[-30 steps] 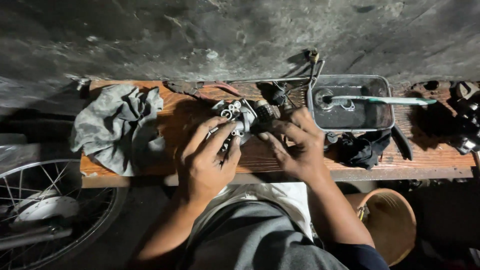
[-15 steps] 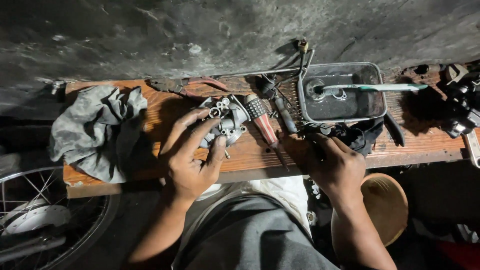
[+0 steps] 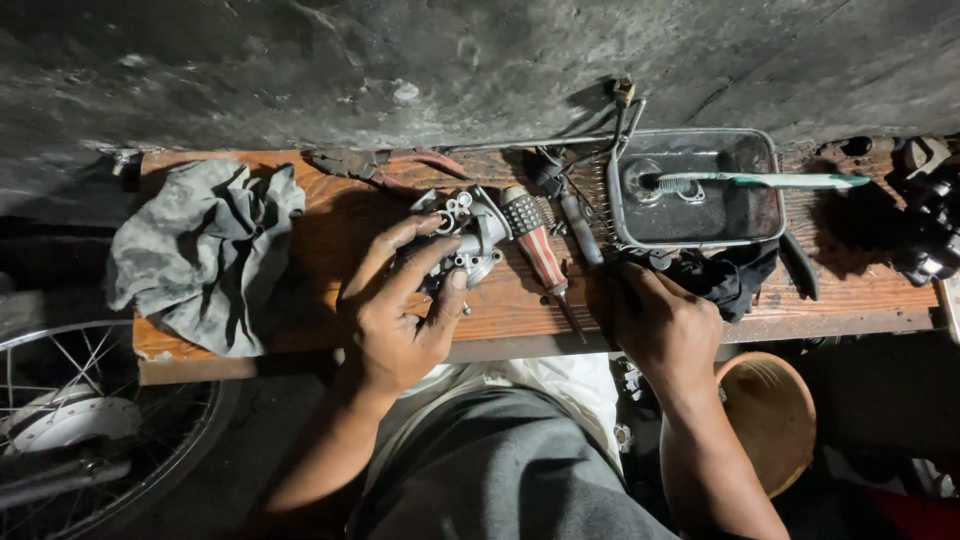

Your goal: The person cleans a carburetor part using a toothbrush and a rag. They scrub the part over a tray and then wipe it with a cloth.

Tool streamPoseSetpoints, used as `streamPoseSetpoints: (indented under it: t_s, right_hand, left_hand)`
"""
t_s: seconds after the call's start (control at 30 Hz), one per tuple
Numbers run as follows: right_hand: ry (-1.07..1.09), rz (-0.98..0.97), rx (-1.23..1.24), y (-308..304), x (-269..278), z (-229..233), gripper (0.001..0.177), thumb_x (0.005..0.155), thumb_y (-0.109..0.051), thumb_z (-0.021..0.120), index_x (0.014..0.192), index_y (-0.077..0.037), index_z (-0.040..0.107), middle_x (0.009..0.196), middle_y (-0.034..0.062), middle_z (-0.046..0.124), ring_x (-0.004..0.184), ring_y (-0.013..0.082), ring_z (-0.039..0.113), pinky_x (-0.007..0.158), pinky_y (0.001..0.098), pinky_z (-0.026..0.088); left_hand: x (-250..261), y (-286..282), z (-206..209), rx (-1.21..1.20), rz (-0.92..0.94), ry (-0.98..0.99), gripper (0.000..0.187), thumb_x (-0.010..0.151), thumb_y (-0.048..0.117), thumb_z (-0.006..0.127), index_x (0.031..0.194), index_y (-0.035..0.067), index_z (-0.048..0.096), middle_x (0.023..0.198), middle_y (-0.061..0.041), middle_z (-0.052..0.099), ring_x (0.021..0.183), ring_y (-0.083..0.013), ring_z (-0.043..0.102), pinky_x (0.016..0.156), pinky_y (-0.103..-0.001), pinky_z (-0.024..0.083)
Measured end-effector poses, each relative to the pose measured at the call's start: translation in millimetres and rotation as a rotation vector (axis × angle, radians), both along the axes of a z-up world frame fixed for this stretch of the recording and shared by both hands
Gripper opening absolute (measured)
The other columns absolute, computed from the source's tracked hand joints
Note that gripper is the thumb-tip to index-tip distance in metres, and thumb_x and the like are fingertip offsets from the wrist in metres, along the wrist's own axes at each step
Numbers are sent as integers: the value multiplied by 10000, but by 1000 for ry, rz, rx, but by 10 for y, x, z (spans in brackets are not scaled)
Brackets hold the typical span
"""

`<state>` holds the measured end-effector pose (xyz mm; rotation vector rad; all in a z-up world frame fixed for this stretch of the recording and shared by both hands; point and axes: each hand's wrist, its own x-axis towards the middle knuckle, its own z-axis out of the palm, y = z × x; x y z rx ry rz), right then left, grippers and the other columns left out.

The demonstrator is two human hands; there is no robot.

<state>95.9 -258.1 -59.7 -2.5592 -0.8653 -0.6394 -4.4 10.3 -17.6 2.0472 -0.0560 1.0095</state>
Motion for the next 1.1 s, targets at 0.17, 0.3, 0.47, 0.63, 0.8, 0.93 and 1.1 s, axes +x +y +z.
streamPoseSetpoints:
  t_s: [0.17,0.3,0.47,0.63,0.8,0.93,1.1]
  right_hand:
    - [33,20,39,-6,-58,50,149,852,-211,811,997,-194,781,696,47,678,550,329,660,495,397,527]
    - [130,159,269,107,-111,212,171,854,-55,783,1006,-133,793,651,48,653,500,262,640,470,312,506]
    - [175,326,404,556,-150,373,183,809,-58,837,980,-98,784,670,67,661,490,274,640,453,327,514]
    - [99,580,396,902,-42,413,111,861,-64,787,963,-47,746,691,98,629,523,304,631,490,364,528]
    - [134,691,367,1054,-17,427,118,891,-50,733,999,-4,725,766,160,635,622,387,664,552,442,555]
    - [179,656,384,1156,-183,734,108,907,-67,719,1006,-27,736,786,137,656,649,359,683,579,411,566]
    - [232,441,390,1173,-267,736,78,871,-141,814,928,-123,763,706,68,683,611,307,694,604,362,560]
  left_hand:
    - [-6,-2,4,-35,-19,11,185,969,103,635,1089,16,746,1167,-216,687,1119,-426,689,965,-541,541]
    - [0,-14,-11,-55,-22,1,210,985,57,578,1103,16,747,1167,-226,691,1126,-437,688,972,-551,542]
    - [-4,-4,-37,-40,-7,13,226,990,61,565,1114,39,753,1180,-198,698,1142,-414,693,979,-531,542]
    - [-21,-6,-61,-17,-3,19,245,1004,84,547,1144,53,747,1204,-174,693,1168,-398,684,1005,-512,533]
    - [-26,-26,-90,-71,-10,-5,263,999,66,534,1151,59,749,1223,-159,699,1178,-381,687,1025,-494,531]
    - [-38,-40,-57,-89,-1,-4,271,1005,60,534,1173,64,746,1232,-165,696,1182,-380,685,1021,-504,530]
    - [-28,-28,-87,-65,-12,-17,259,990,39,551,1161,47,746,1216,-178,698,1164,-397,681,1009,-519,519]
